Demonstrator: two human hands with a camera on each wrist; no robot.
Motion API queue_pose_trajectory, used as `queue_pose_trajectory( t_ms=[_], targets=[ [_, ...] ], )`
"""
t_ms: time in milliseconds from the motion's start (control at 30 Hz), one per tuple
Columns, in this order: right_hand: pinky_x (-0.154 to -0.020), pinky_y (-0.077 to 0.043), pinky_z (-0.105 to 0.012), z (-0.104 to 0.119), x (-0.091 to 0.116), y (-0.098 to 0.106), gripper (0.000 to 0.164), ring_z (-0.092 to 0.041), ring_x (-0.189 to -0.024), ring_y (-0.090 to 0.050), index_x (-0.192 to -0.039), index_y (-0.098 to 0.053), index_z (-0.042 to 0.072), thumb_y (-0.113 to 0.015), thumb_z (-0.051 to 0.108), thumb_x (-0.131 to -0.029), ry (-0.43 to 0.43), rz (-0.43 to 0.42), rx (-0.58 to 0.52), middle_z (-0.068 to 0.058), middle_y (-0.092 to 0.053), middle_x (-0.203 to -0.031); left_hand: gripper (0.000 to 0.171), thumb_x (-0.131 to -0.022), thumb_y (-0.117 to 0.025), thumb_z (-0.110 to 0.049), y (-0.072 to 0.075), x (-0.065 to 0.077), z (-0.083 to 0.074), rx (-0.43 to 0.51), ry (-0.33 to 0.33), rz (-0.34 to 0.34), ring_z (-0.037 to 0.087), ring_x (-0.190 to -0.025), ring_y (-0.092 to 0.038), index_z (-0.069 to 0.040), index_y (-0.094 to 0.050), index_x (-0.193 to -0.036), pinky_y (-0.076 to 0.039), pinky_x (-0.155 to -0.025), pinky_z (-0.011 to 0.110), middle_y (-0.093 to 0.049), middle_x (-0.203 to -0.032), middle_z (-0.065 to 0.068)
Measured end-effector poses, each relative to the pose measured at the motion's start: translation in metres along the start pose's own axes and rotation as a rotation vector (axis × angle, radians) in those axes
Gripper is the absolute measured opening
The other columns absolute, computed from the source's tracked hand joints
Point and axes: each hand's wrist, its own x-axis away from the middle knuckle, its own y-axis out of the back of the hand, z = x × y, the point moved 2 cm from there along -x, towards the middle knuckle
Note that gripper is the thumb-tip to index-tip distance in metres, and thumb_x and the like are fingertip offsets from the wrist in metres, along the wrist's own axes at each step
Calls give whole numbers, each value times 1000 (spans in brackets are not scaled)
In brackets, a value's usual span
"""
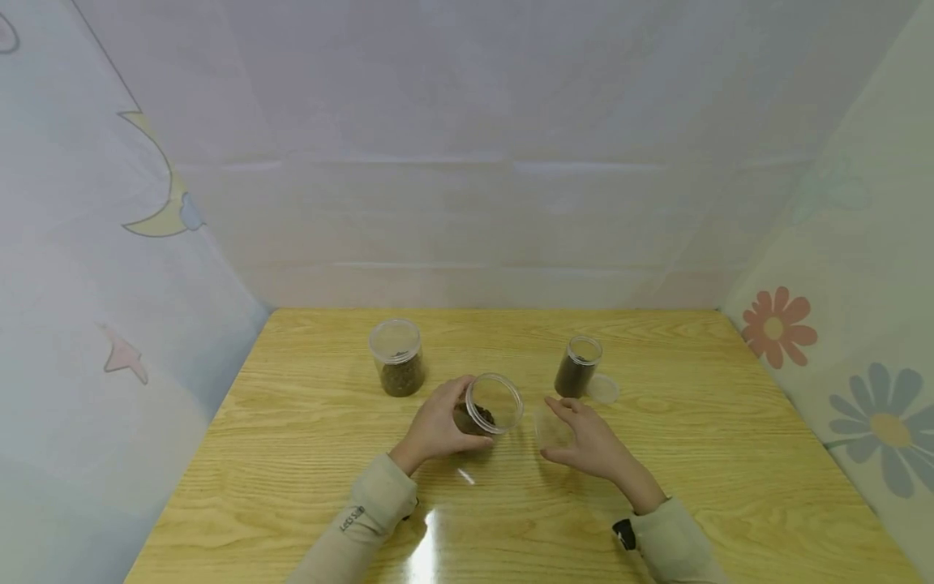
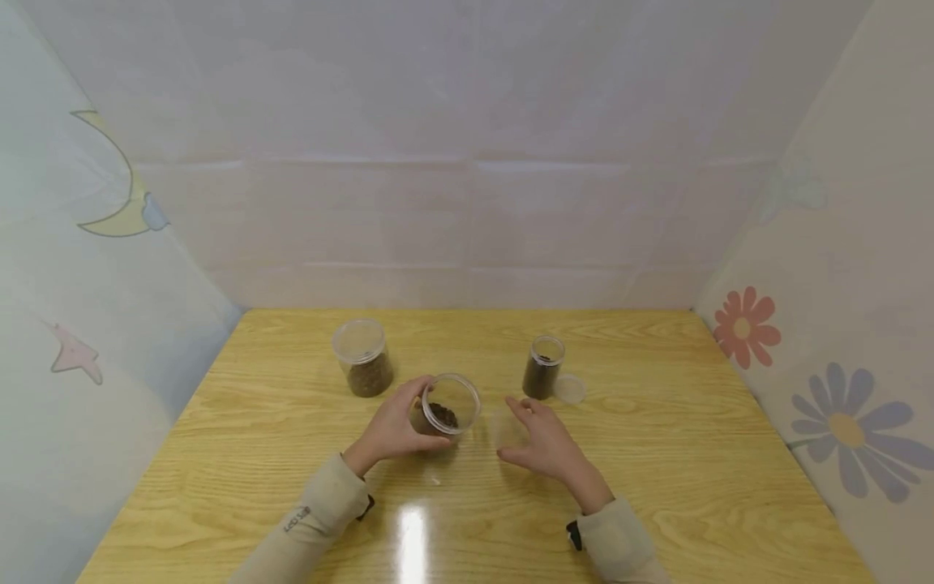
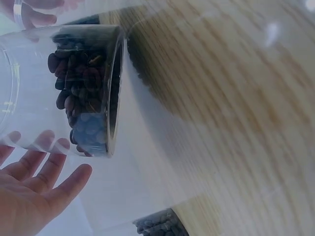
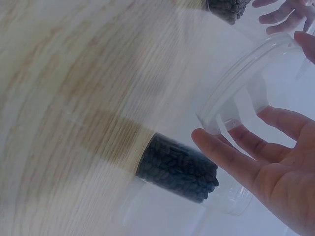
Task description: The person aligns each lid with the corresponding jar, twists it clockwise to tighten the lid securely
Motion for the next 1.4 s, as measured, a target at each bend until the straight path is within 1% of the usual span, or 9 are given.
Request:
queue_pose_trajectory(
  t_ms=[167, 300, 400, 500, 633, 767, 1033, 1267, 1400],
  targets=[
    [-81, -44, -55, 1, 0, 1, 76, -46, -108, -47, -134, -40, -3, -74, 30, -74, 4, -3, -9, -30, -42, -127, 89, -61, -84, -35, 1, -1, -3, -27, -10, 11, 28, -118, -44, -10, -40, -134, -36, -96, 49, -50, -127, 9],
    [-81, -44, -55, 2, 0, 3, 76, -46, -107, -47, -134, -40, -3, -74, 30, -74, 9, -7, 2, -30, -42, -126, 89, -61, -84, -35, 3, -1, -4, -31, 7, 30, 27, -117, -44, -12, -40, -134, -37, -95, 48, -50, -127, 8],
    [-80, -44, -55, 3, 0, 4, 76, -47, -106, -47, -134, -40, -3, -74, 30, -74, 9, -9, 9, -30, -42, -126, 89, -61, -84, -36, 4, -2, -4, -40, 16, 45, 28, -117, -44, -12, -40, -135, -38, -93, 50, -50, -126, 7],
    [-80, -44, -55, 4, 0, 5, 77, -46, -106, -47, -134, -40, -3, -74, 30, -74, 9, -8, 4, -30, -42, -126, 90, -60, -84, -36, 4, -3, -4, -55, 12, 52, 30, -115, -45, -10, -40, -134, -40, -91, 51, -50, -125, 8],
    [-80, -45, -54, 6, 0, 7, 77, -45, -105, -48, -134, -40, -4, -74, 29, -74, 28, -19, -7, -30, -43, -125, 90, -60, -84, -37, 4, -4, -7, -84, -1, 59, 30, -111, -47, -9, -40, -134, -42, -88, 50, -51, -123, 9],
    [-79, -46, -53, 7, 0, 11, 76, -44, -104, -49, -133, -40, -5, -74, 28, -74, 61, -53, -17, -29, -44, -124, 91, -60, -84, -37, 4, -4, -11, -109, 1, 74, 30, -110, -48, -10, -40, -134, -43, -87, 49, -50, -122, 10],
    [-80, -44, -56, 10, -2, 14, 76, -44, -109, -46, -135, -40, -1, -73, 31, -74, 99, -79, -32, -26, -43, -126, 90, -58, -85, -39, 0, -6, -12, -128, 13, 71, 29, -111, -47, -15, -41, -133, -44, -86, 50, -49, -125, 10],
    [-81, -44, -55, 22, -7, 15, 75, -42, -109, -47, -135, -40, 0, -74, 29, -75, 157, -92, -52, -24, -45, -125, 88, -59, -84, -40, -3, -6, -13, -147, -26, 59, 28, -107, -48, -14, -42, -131, -46, -83, 47, -50, -121, 10],
    [-81, -44, -56, 29, -9, 16, 76, -43, -111, -45, -137, -38, 2, -72, 30, -76, 163, -76, -66, -23, -44, -127, 89, -59, -84, -42, -5, -6, -13, -170, -37, 56, 27, -107, -48, -13, -41, -132, -47, -83, 47, -50, -120, 9]
  ],
)
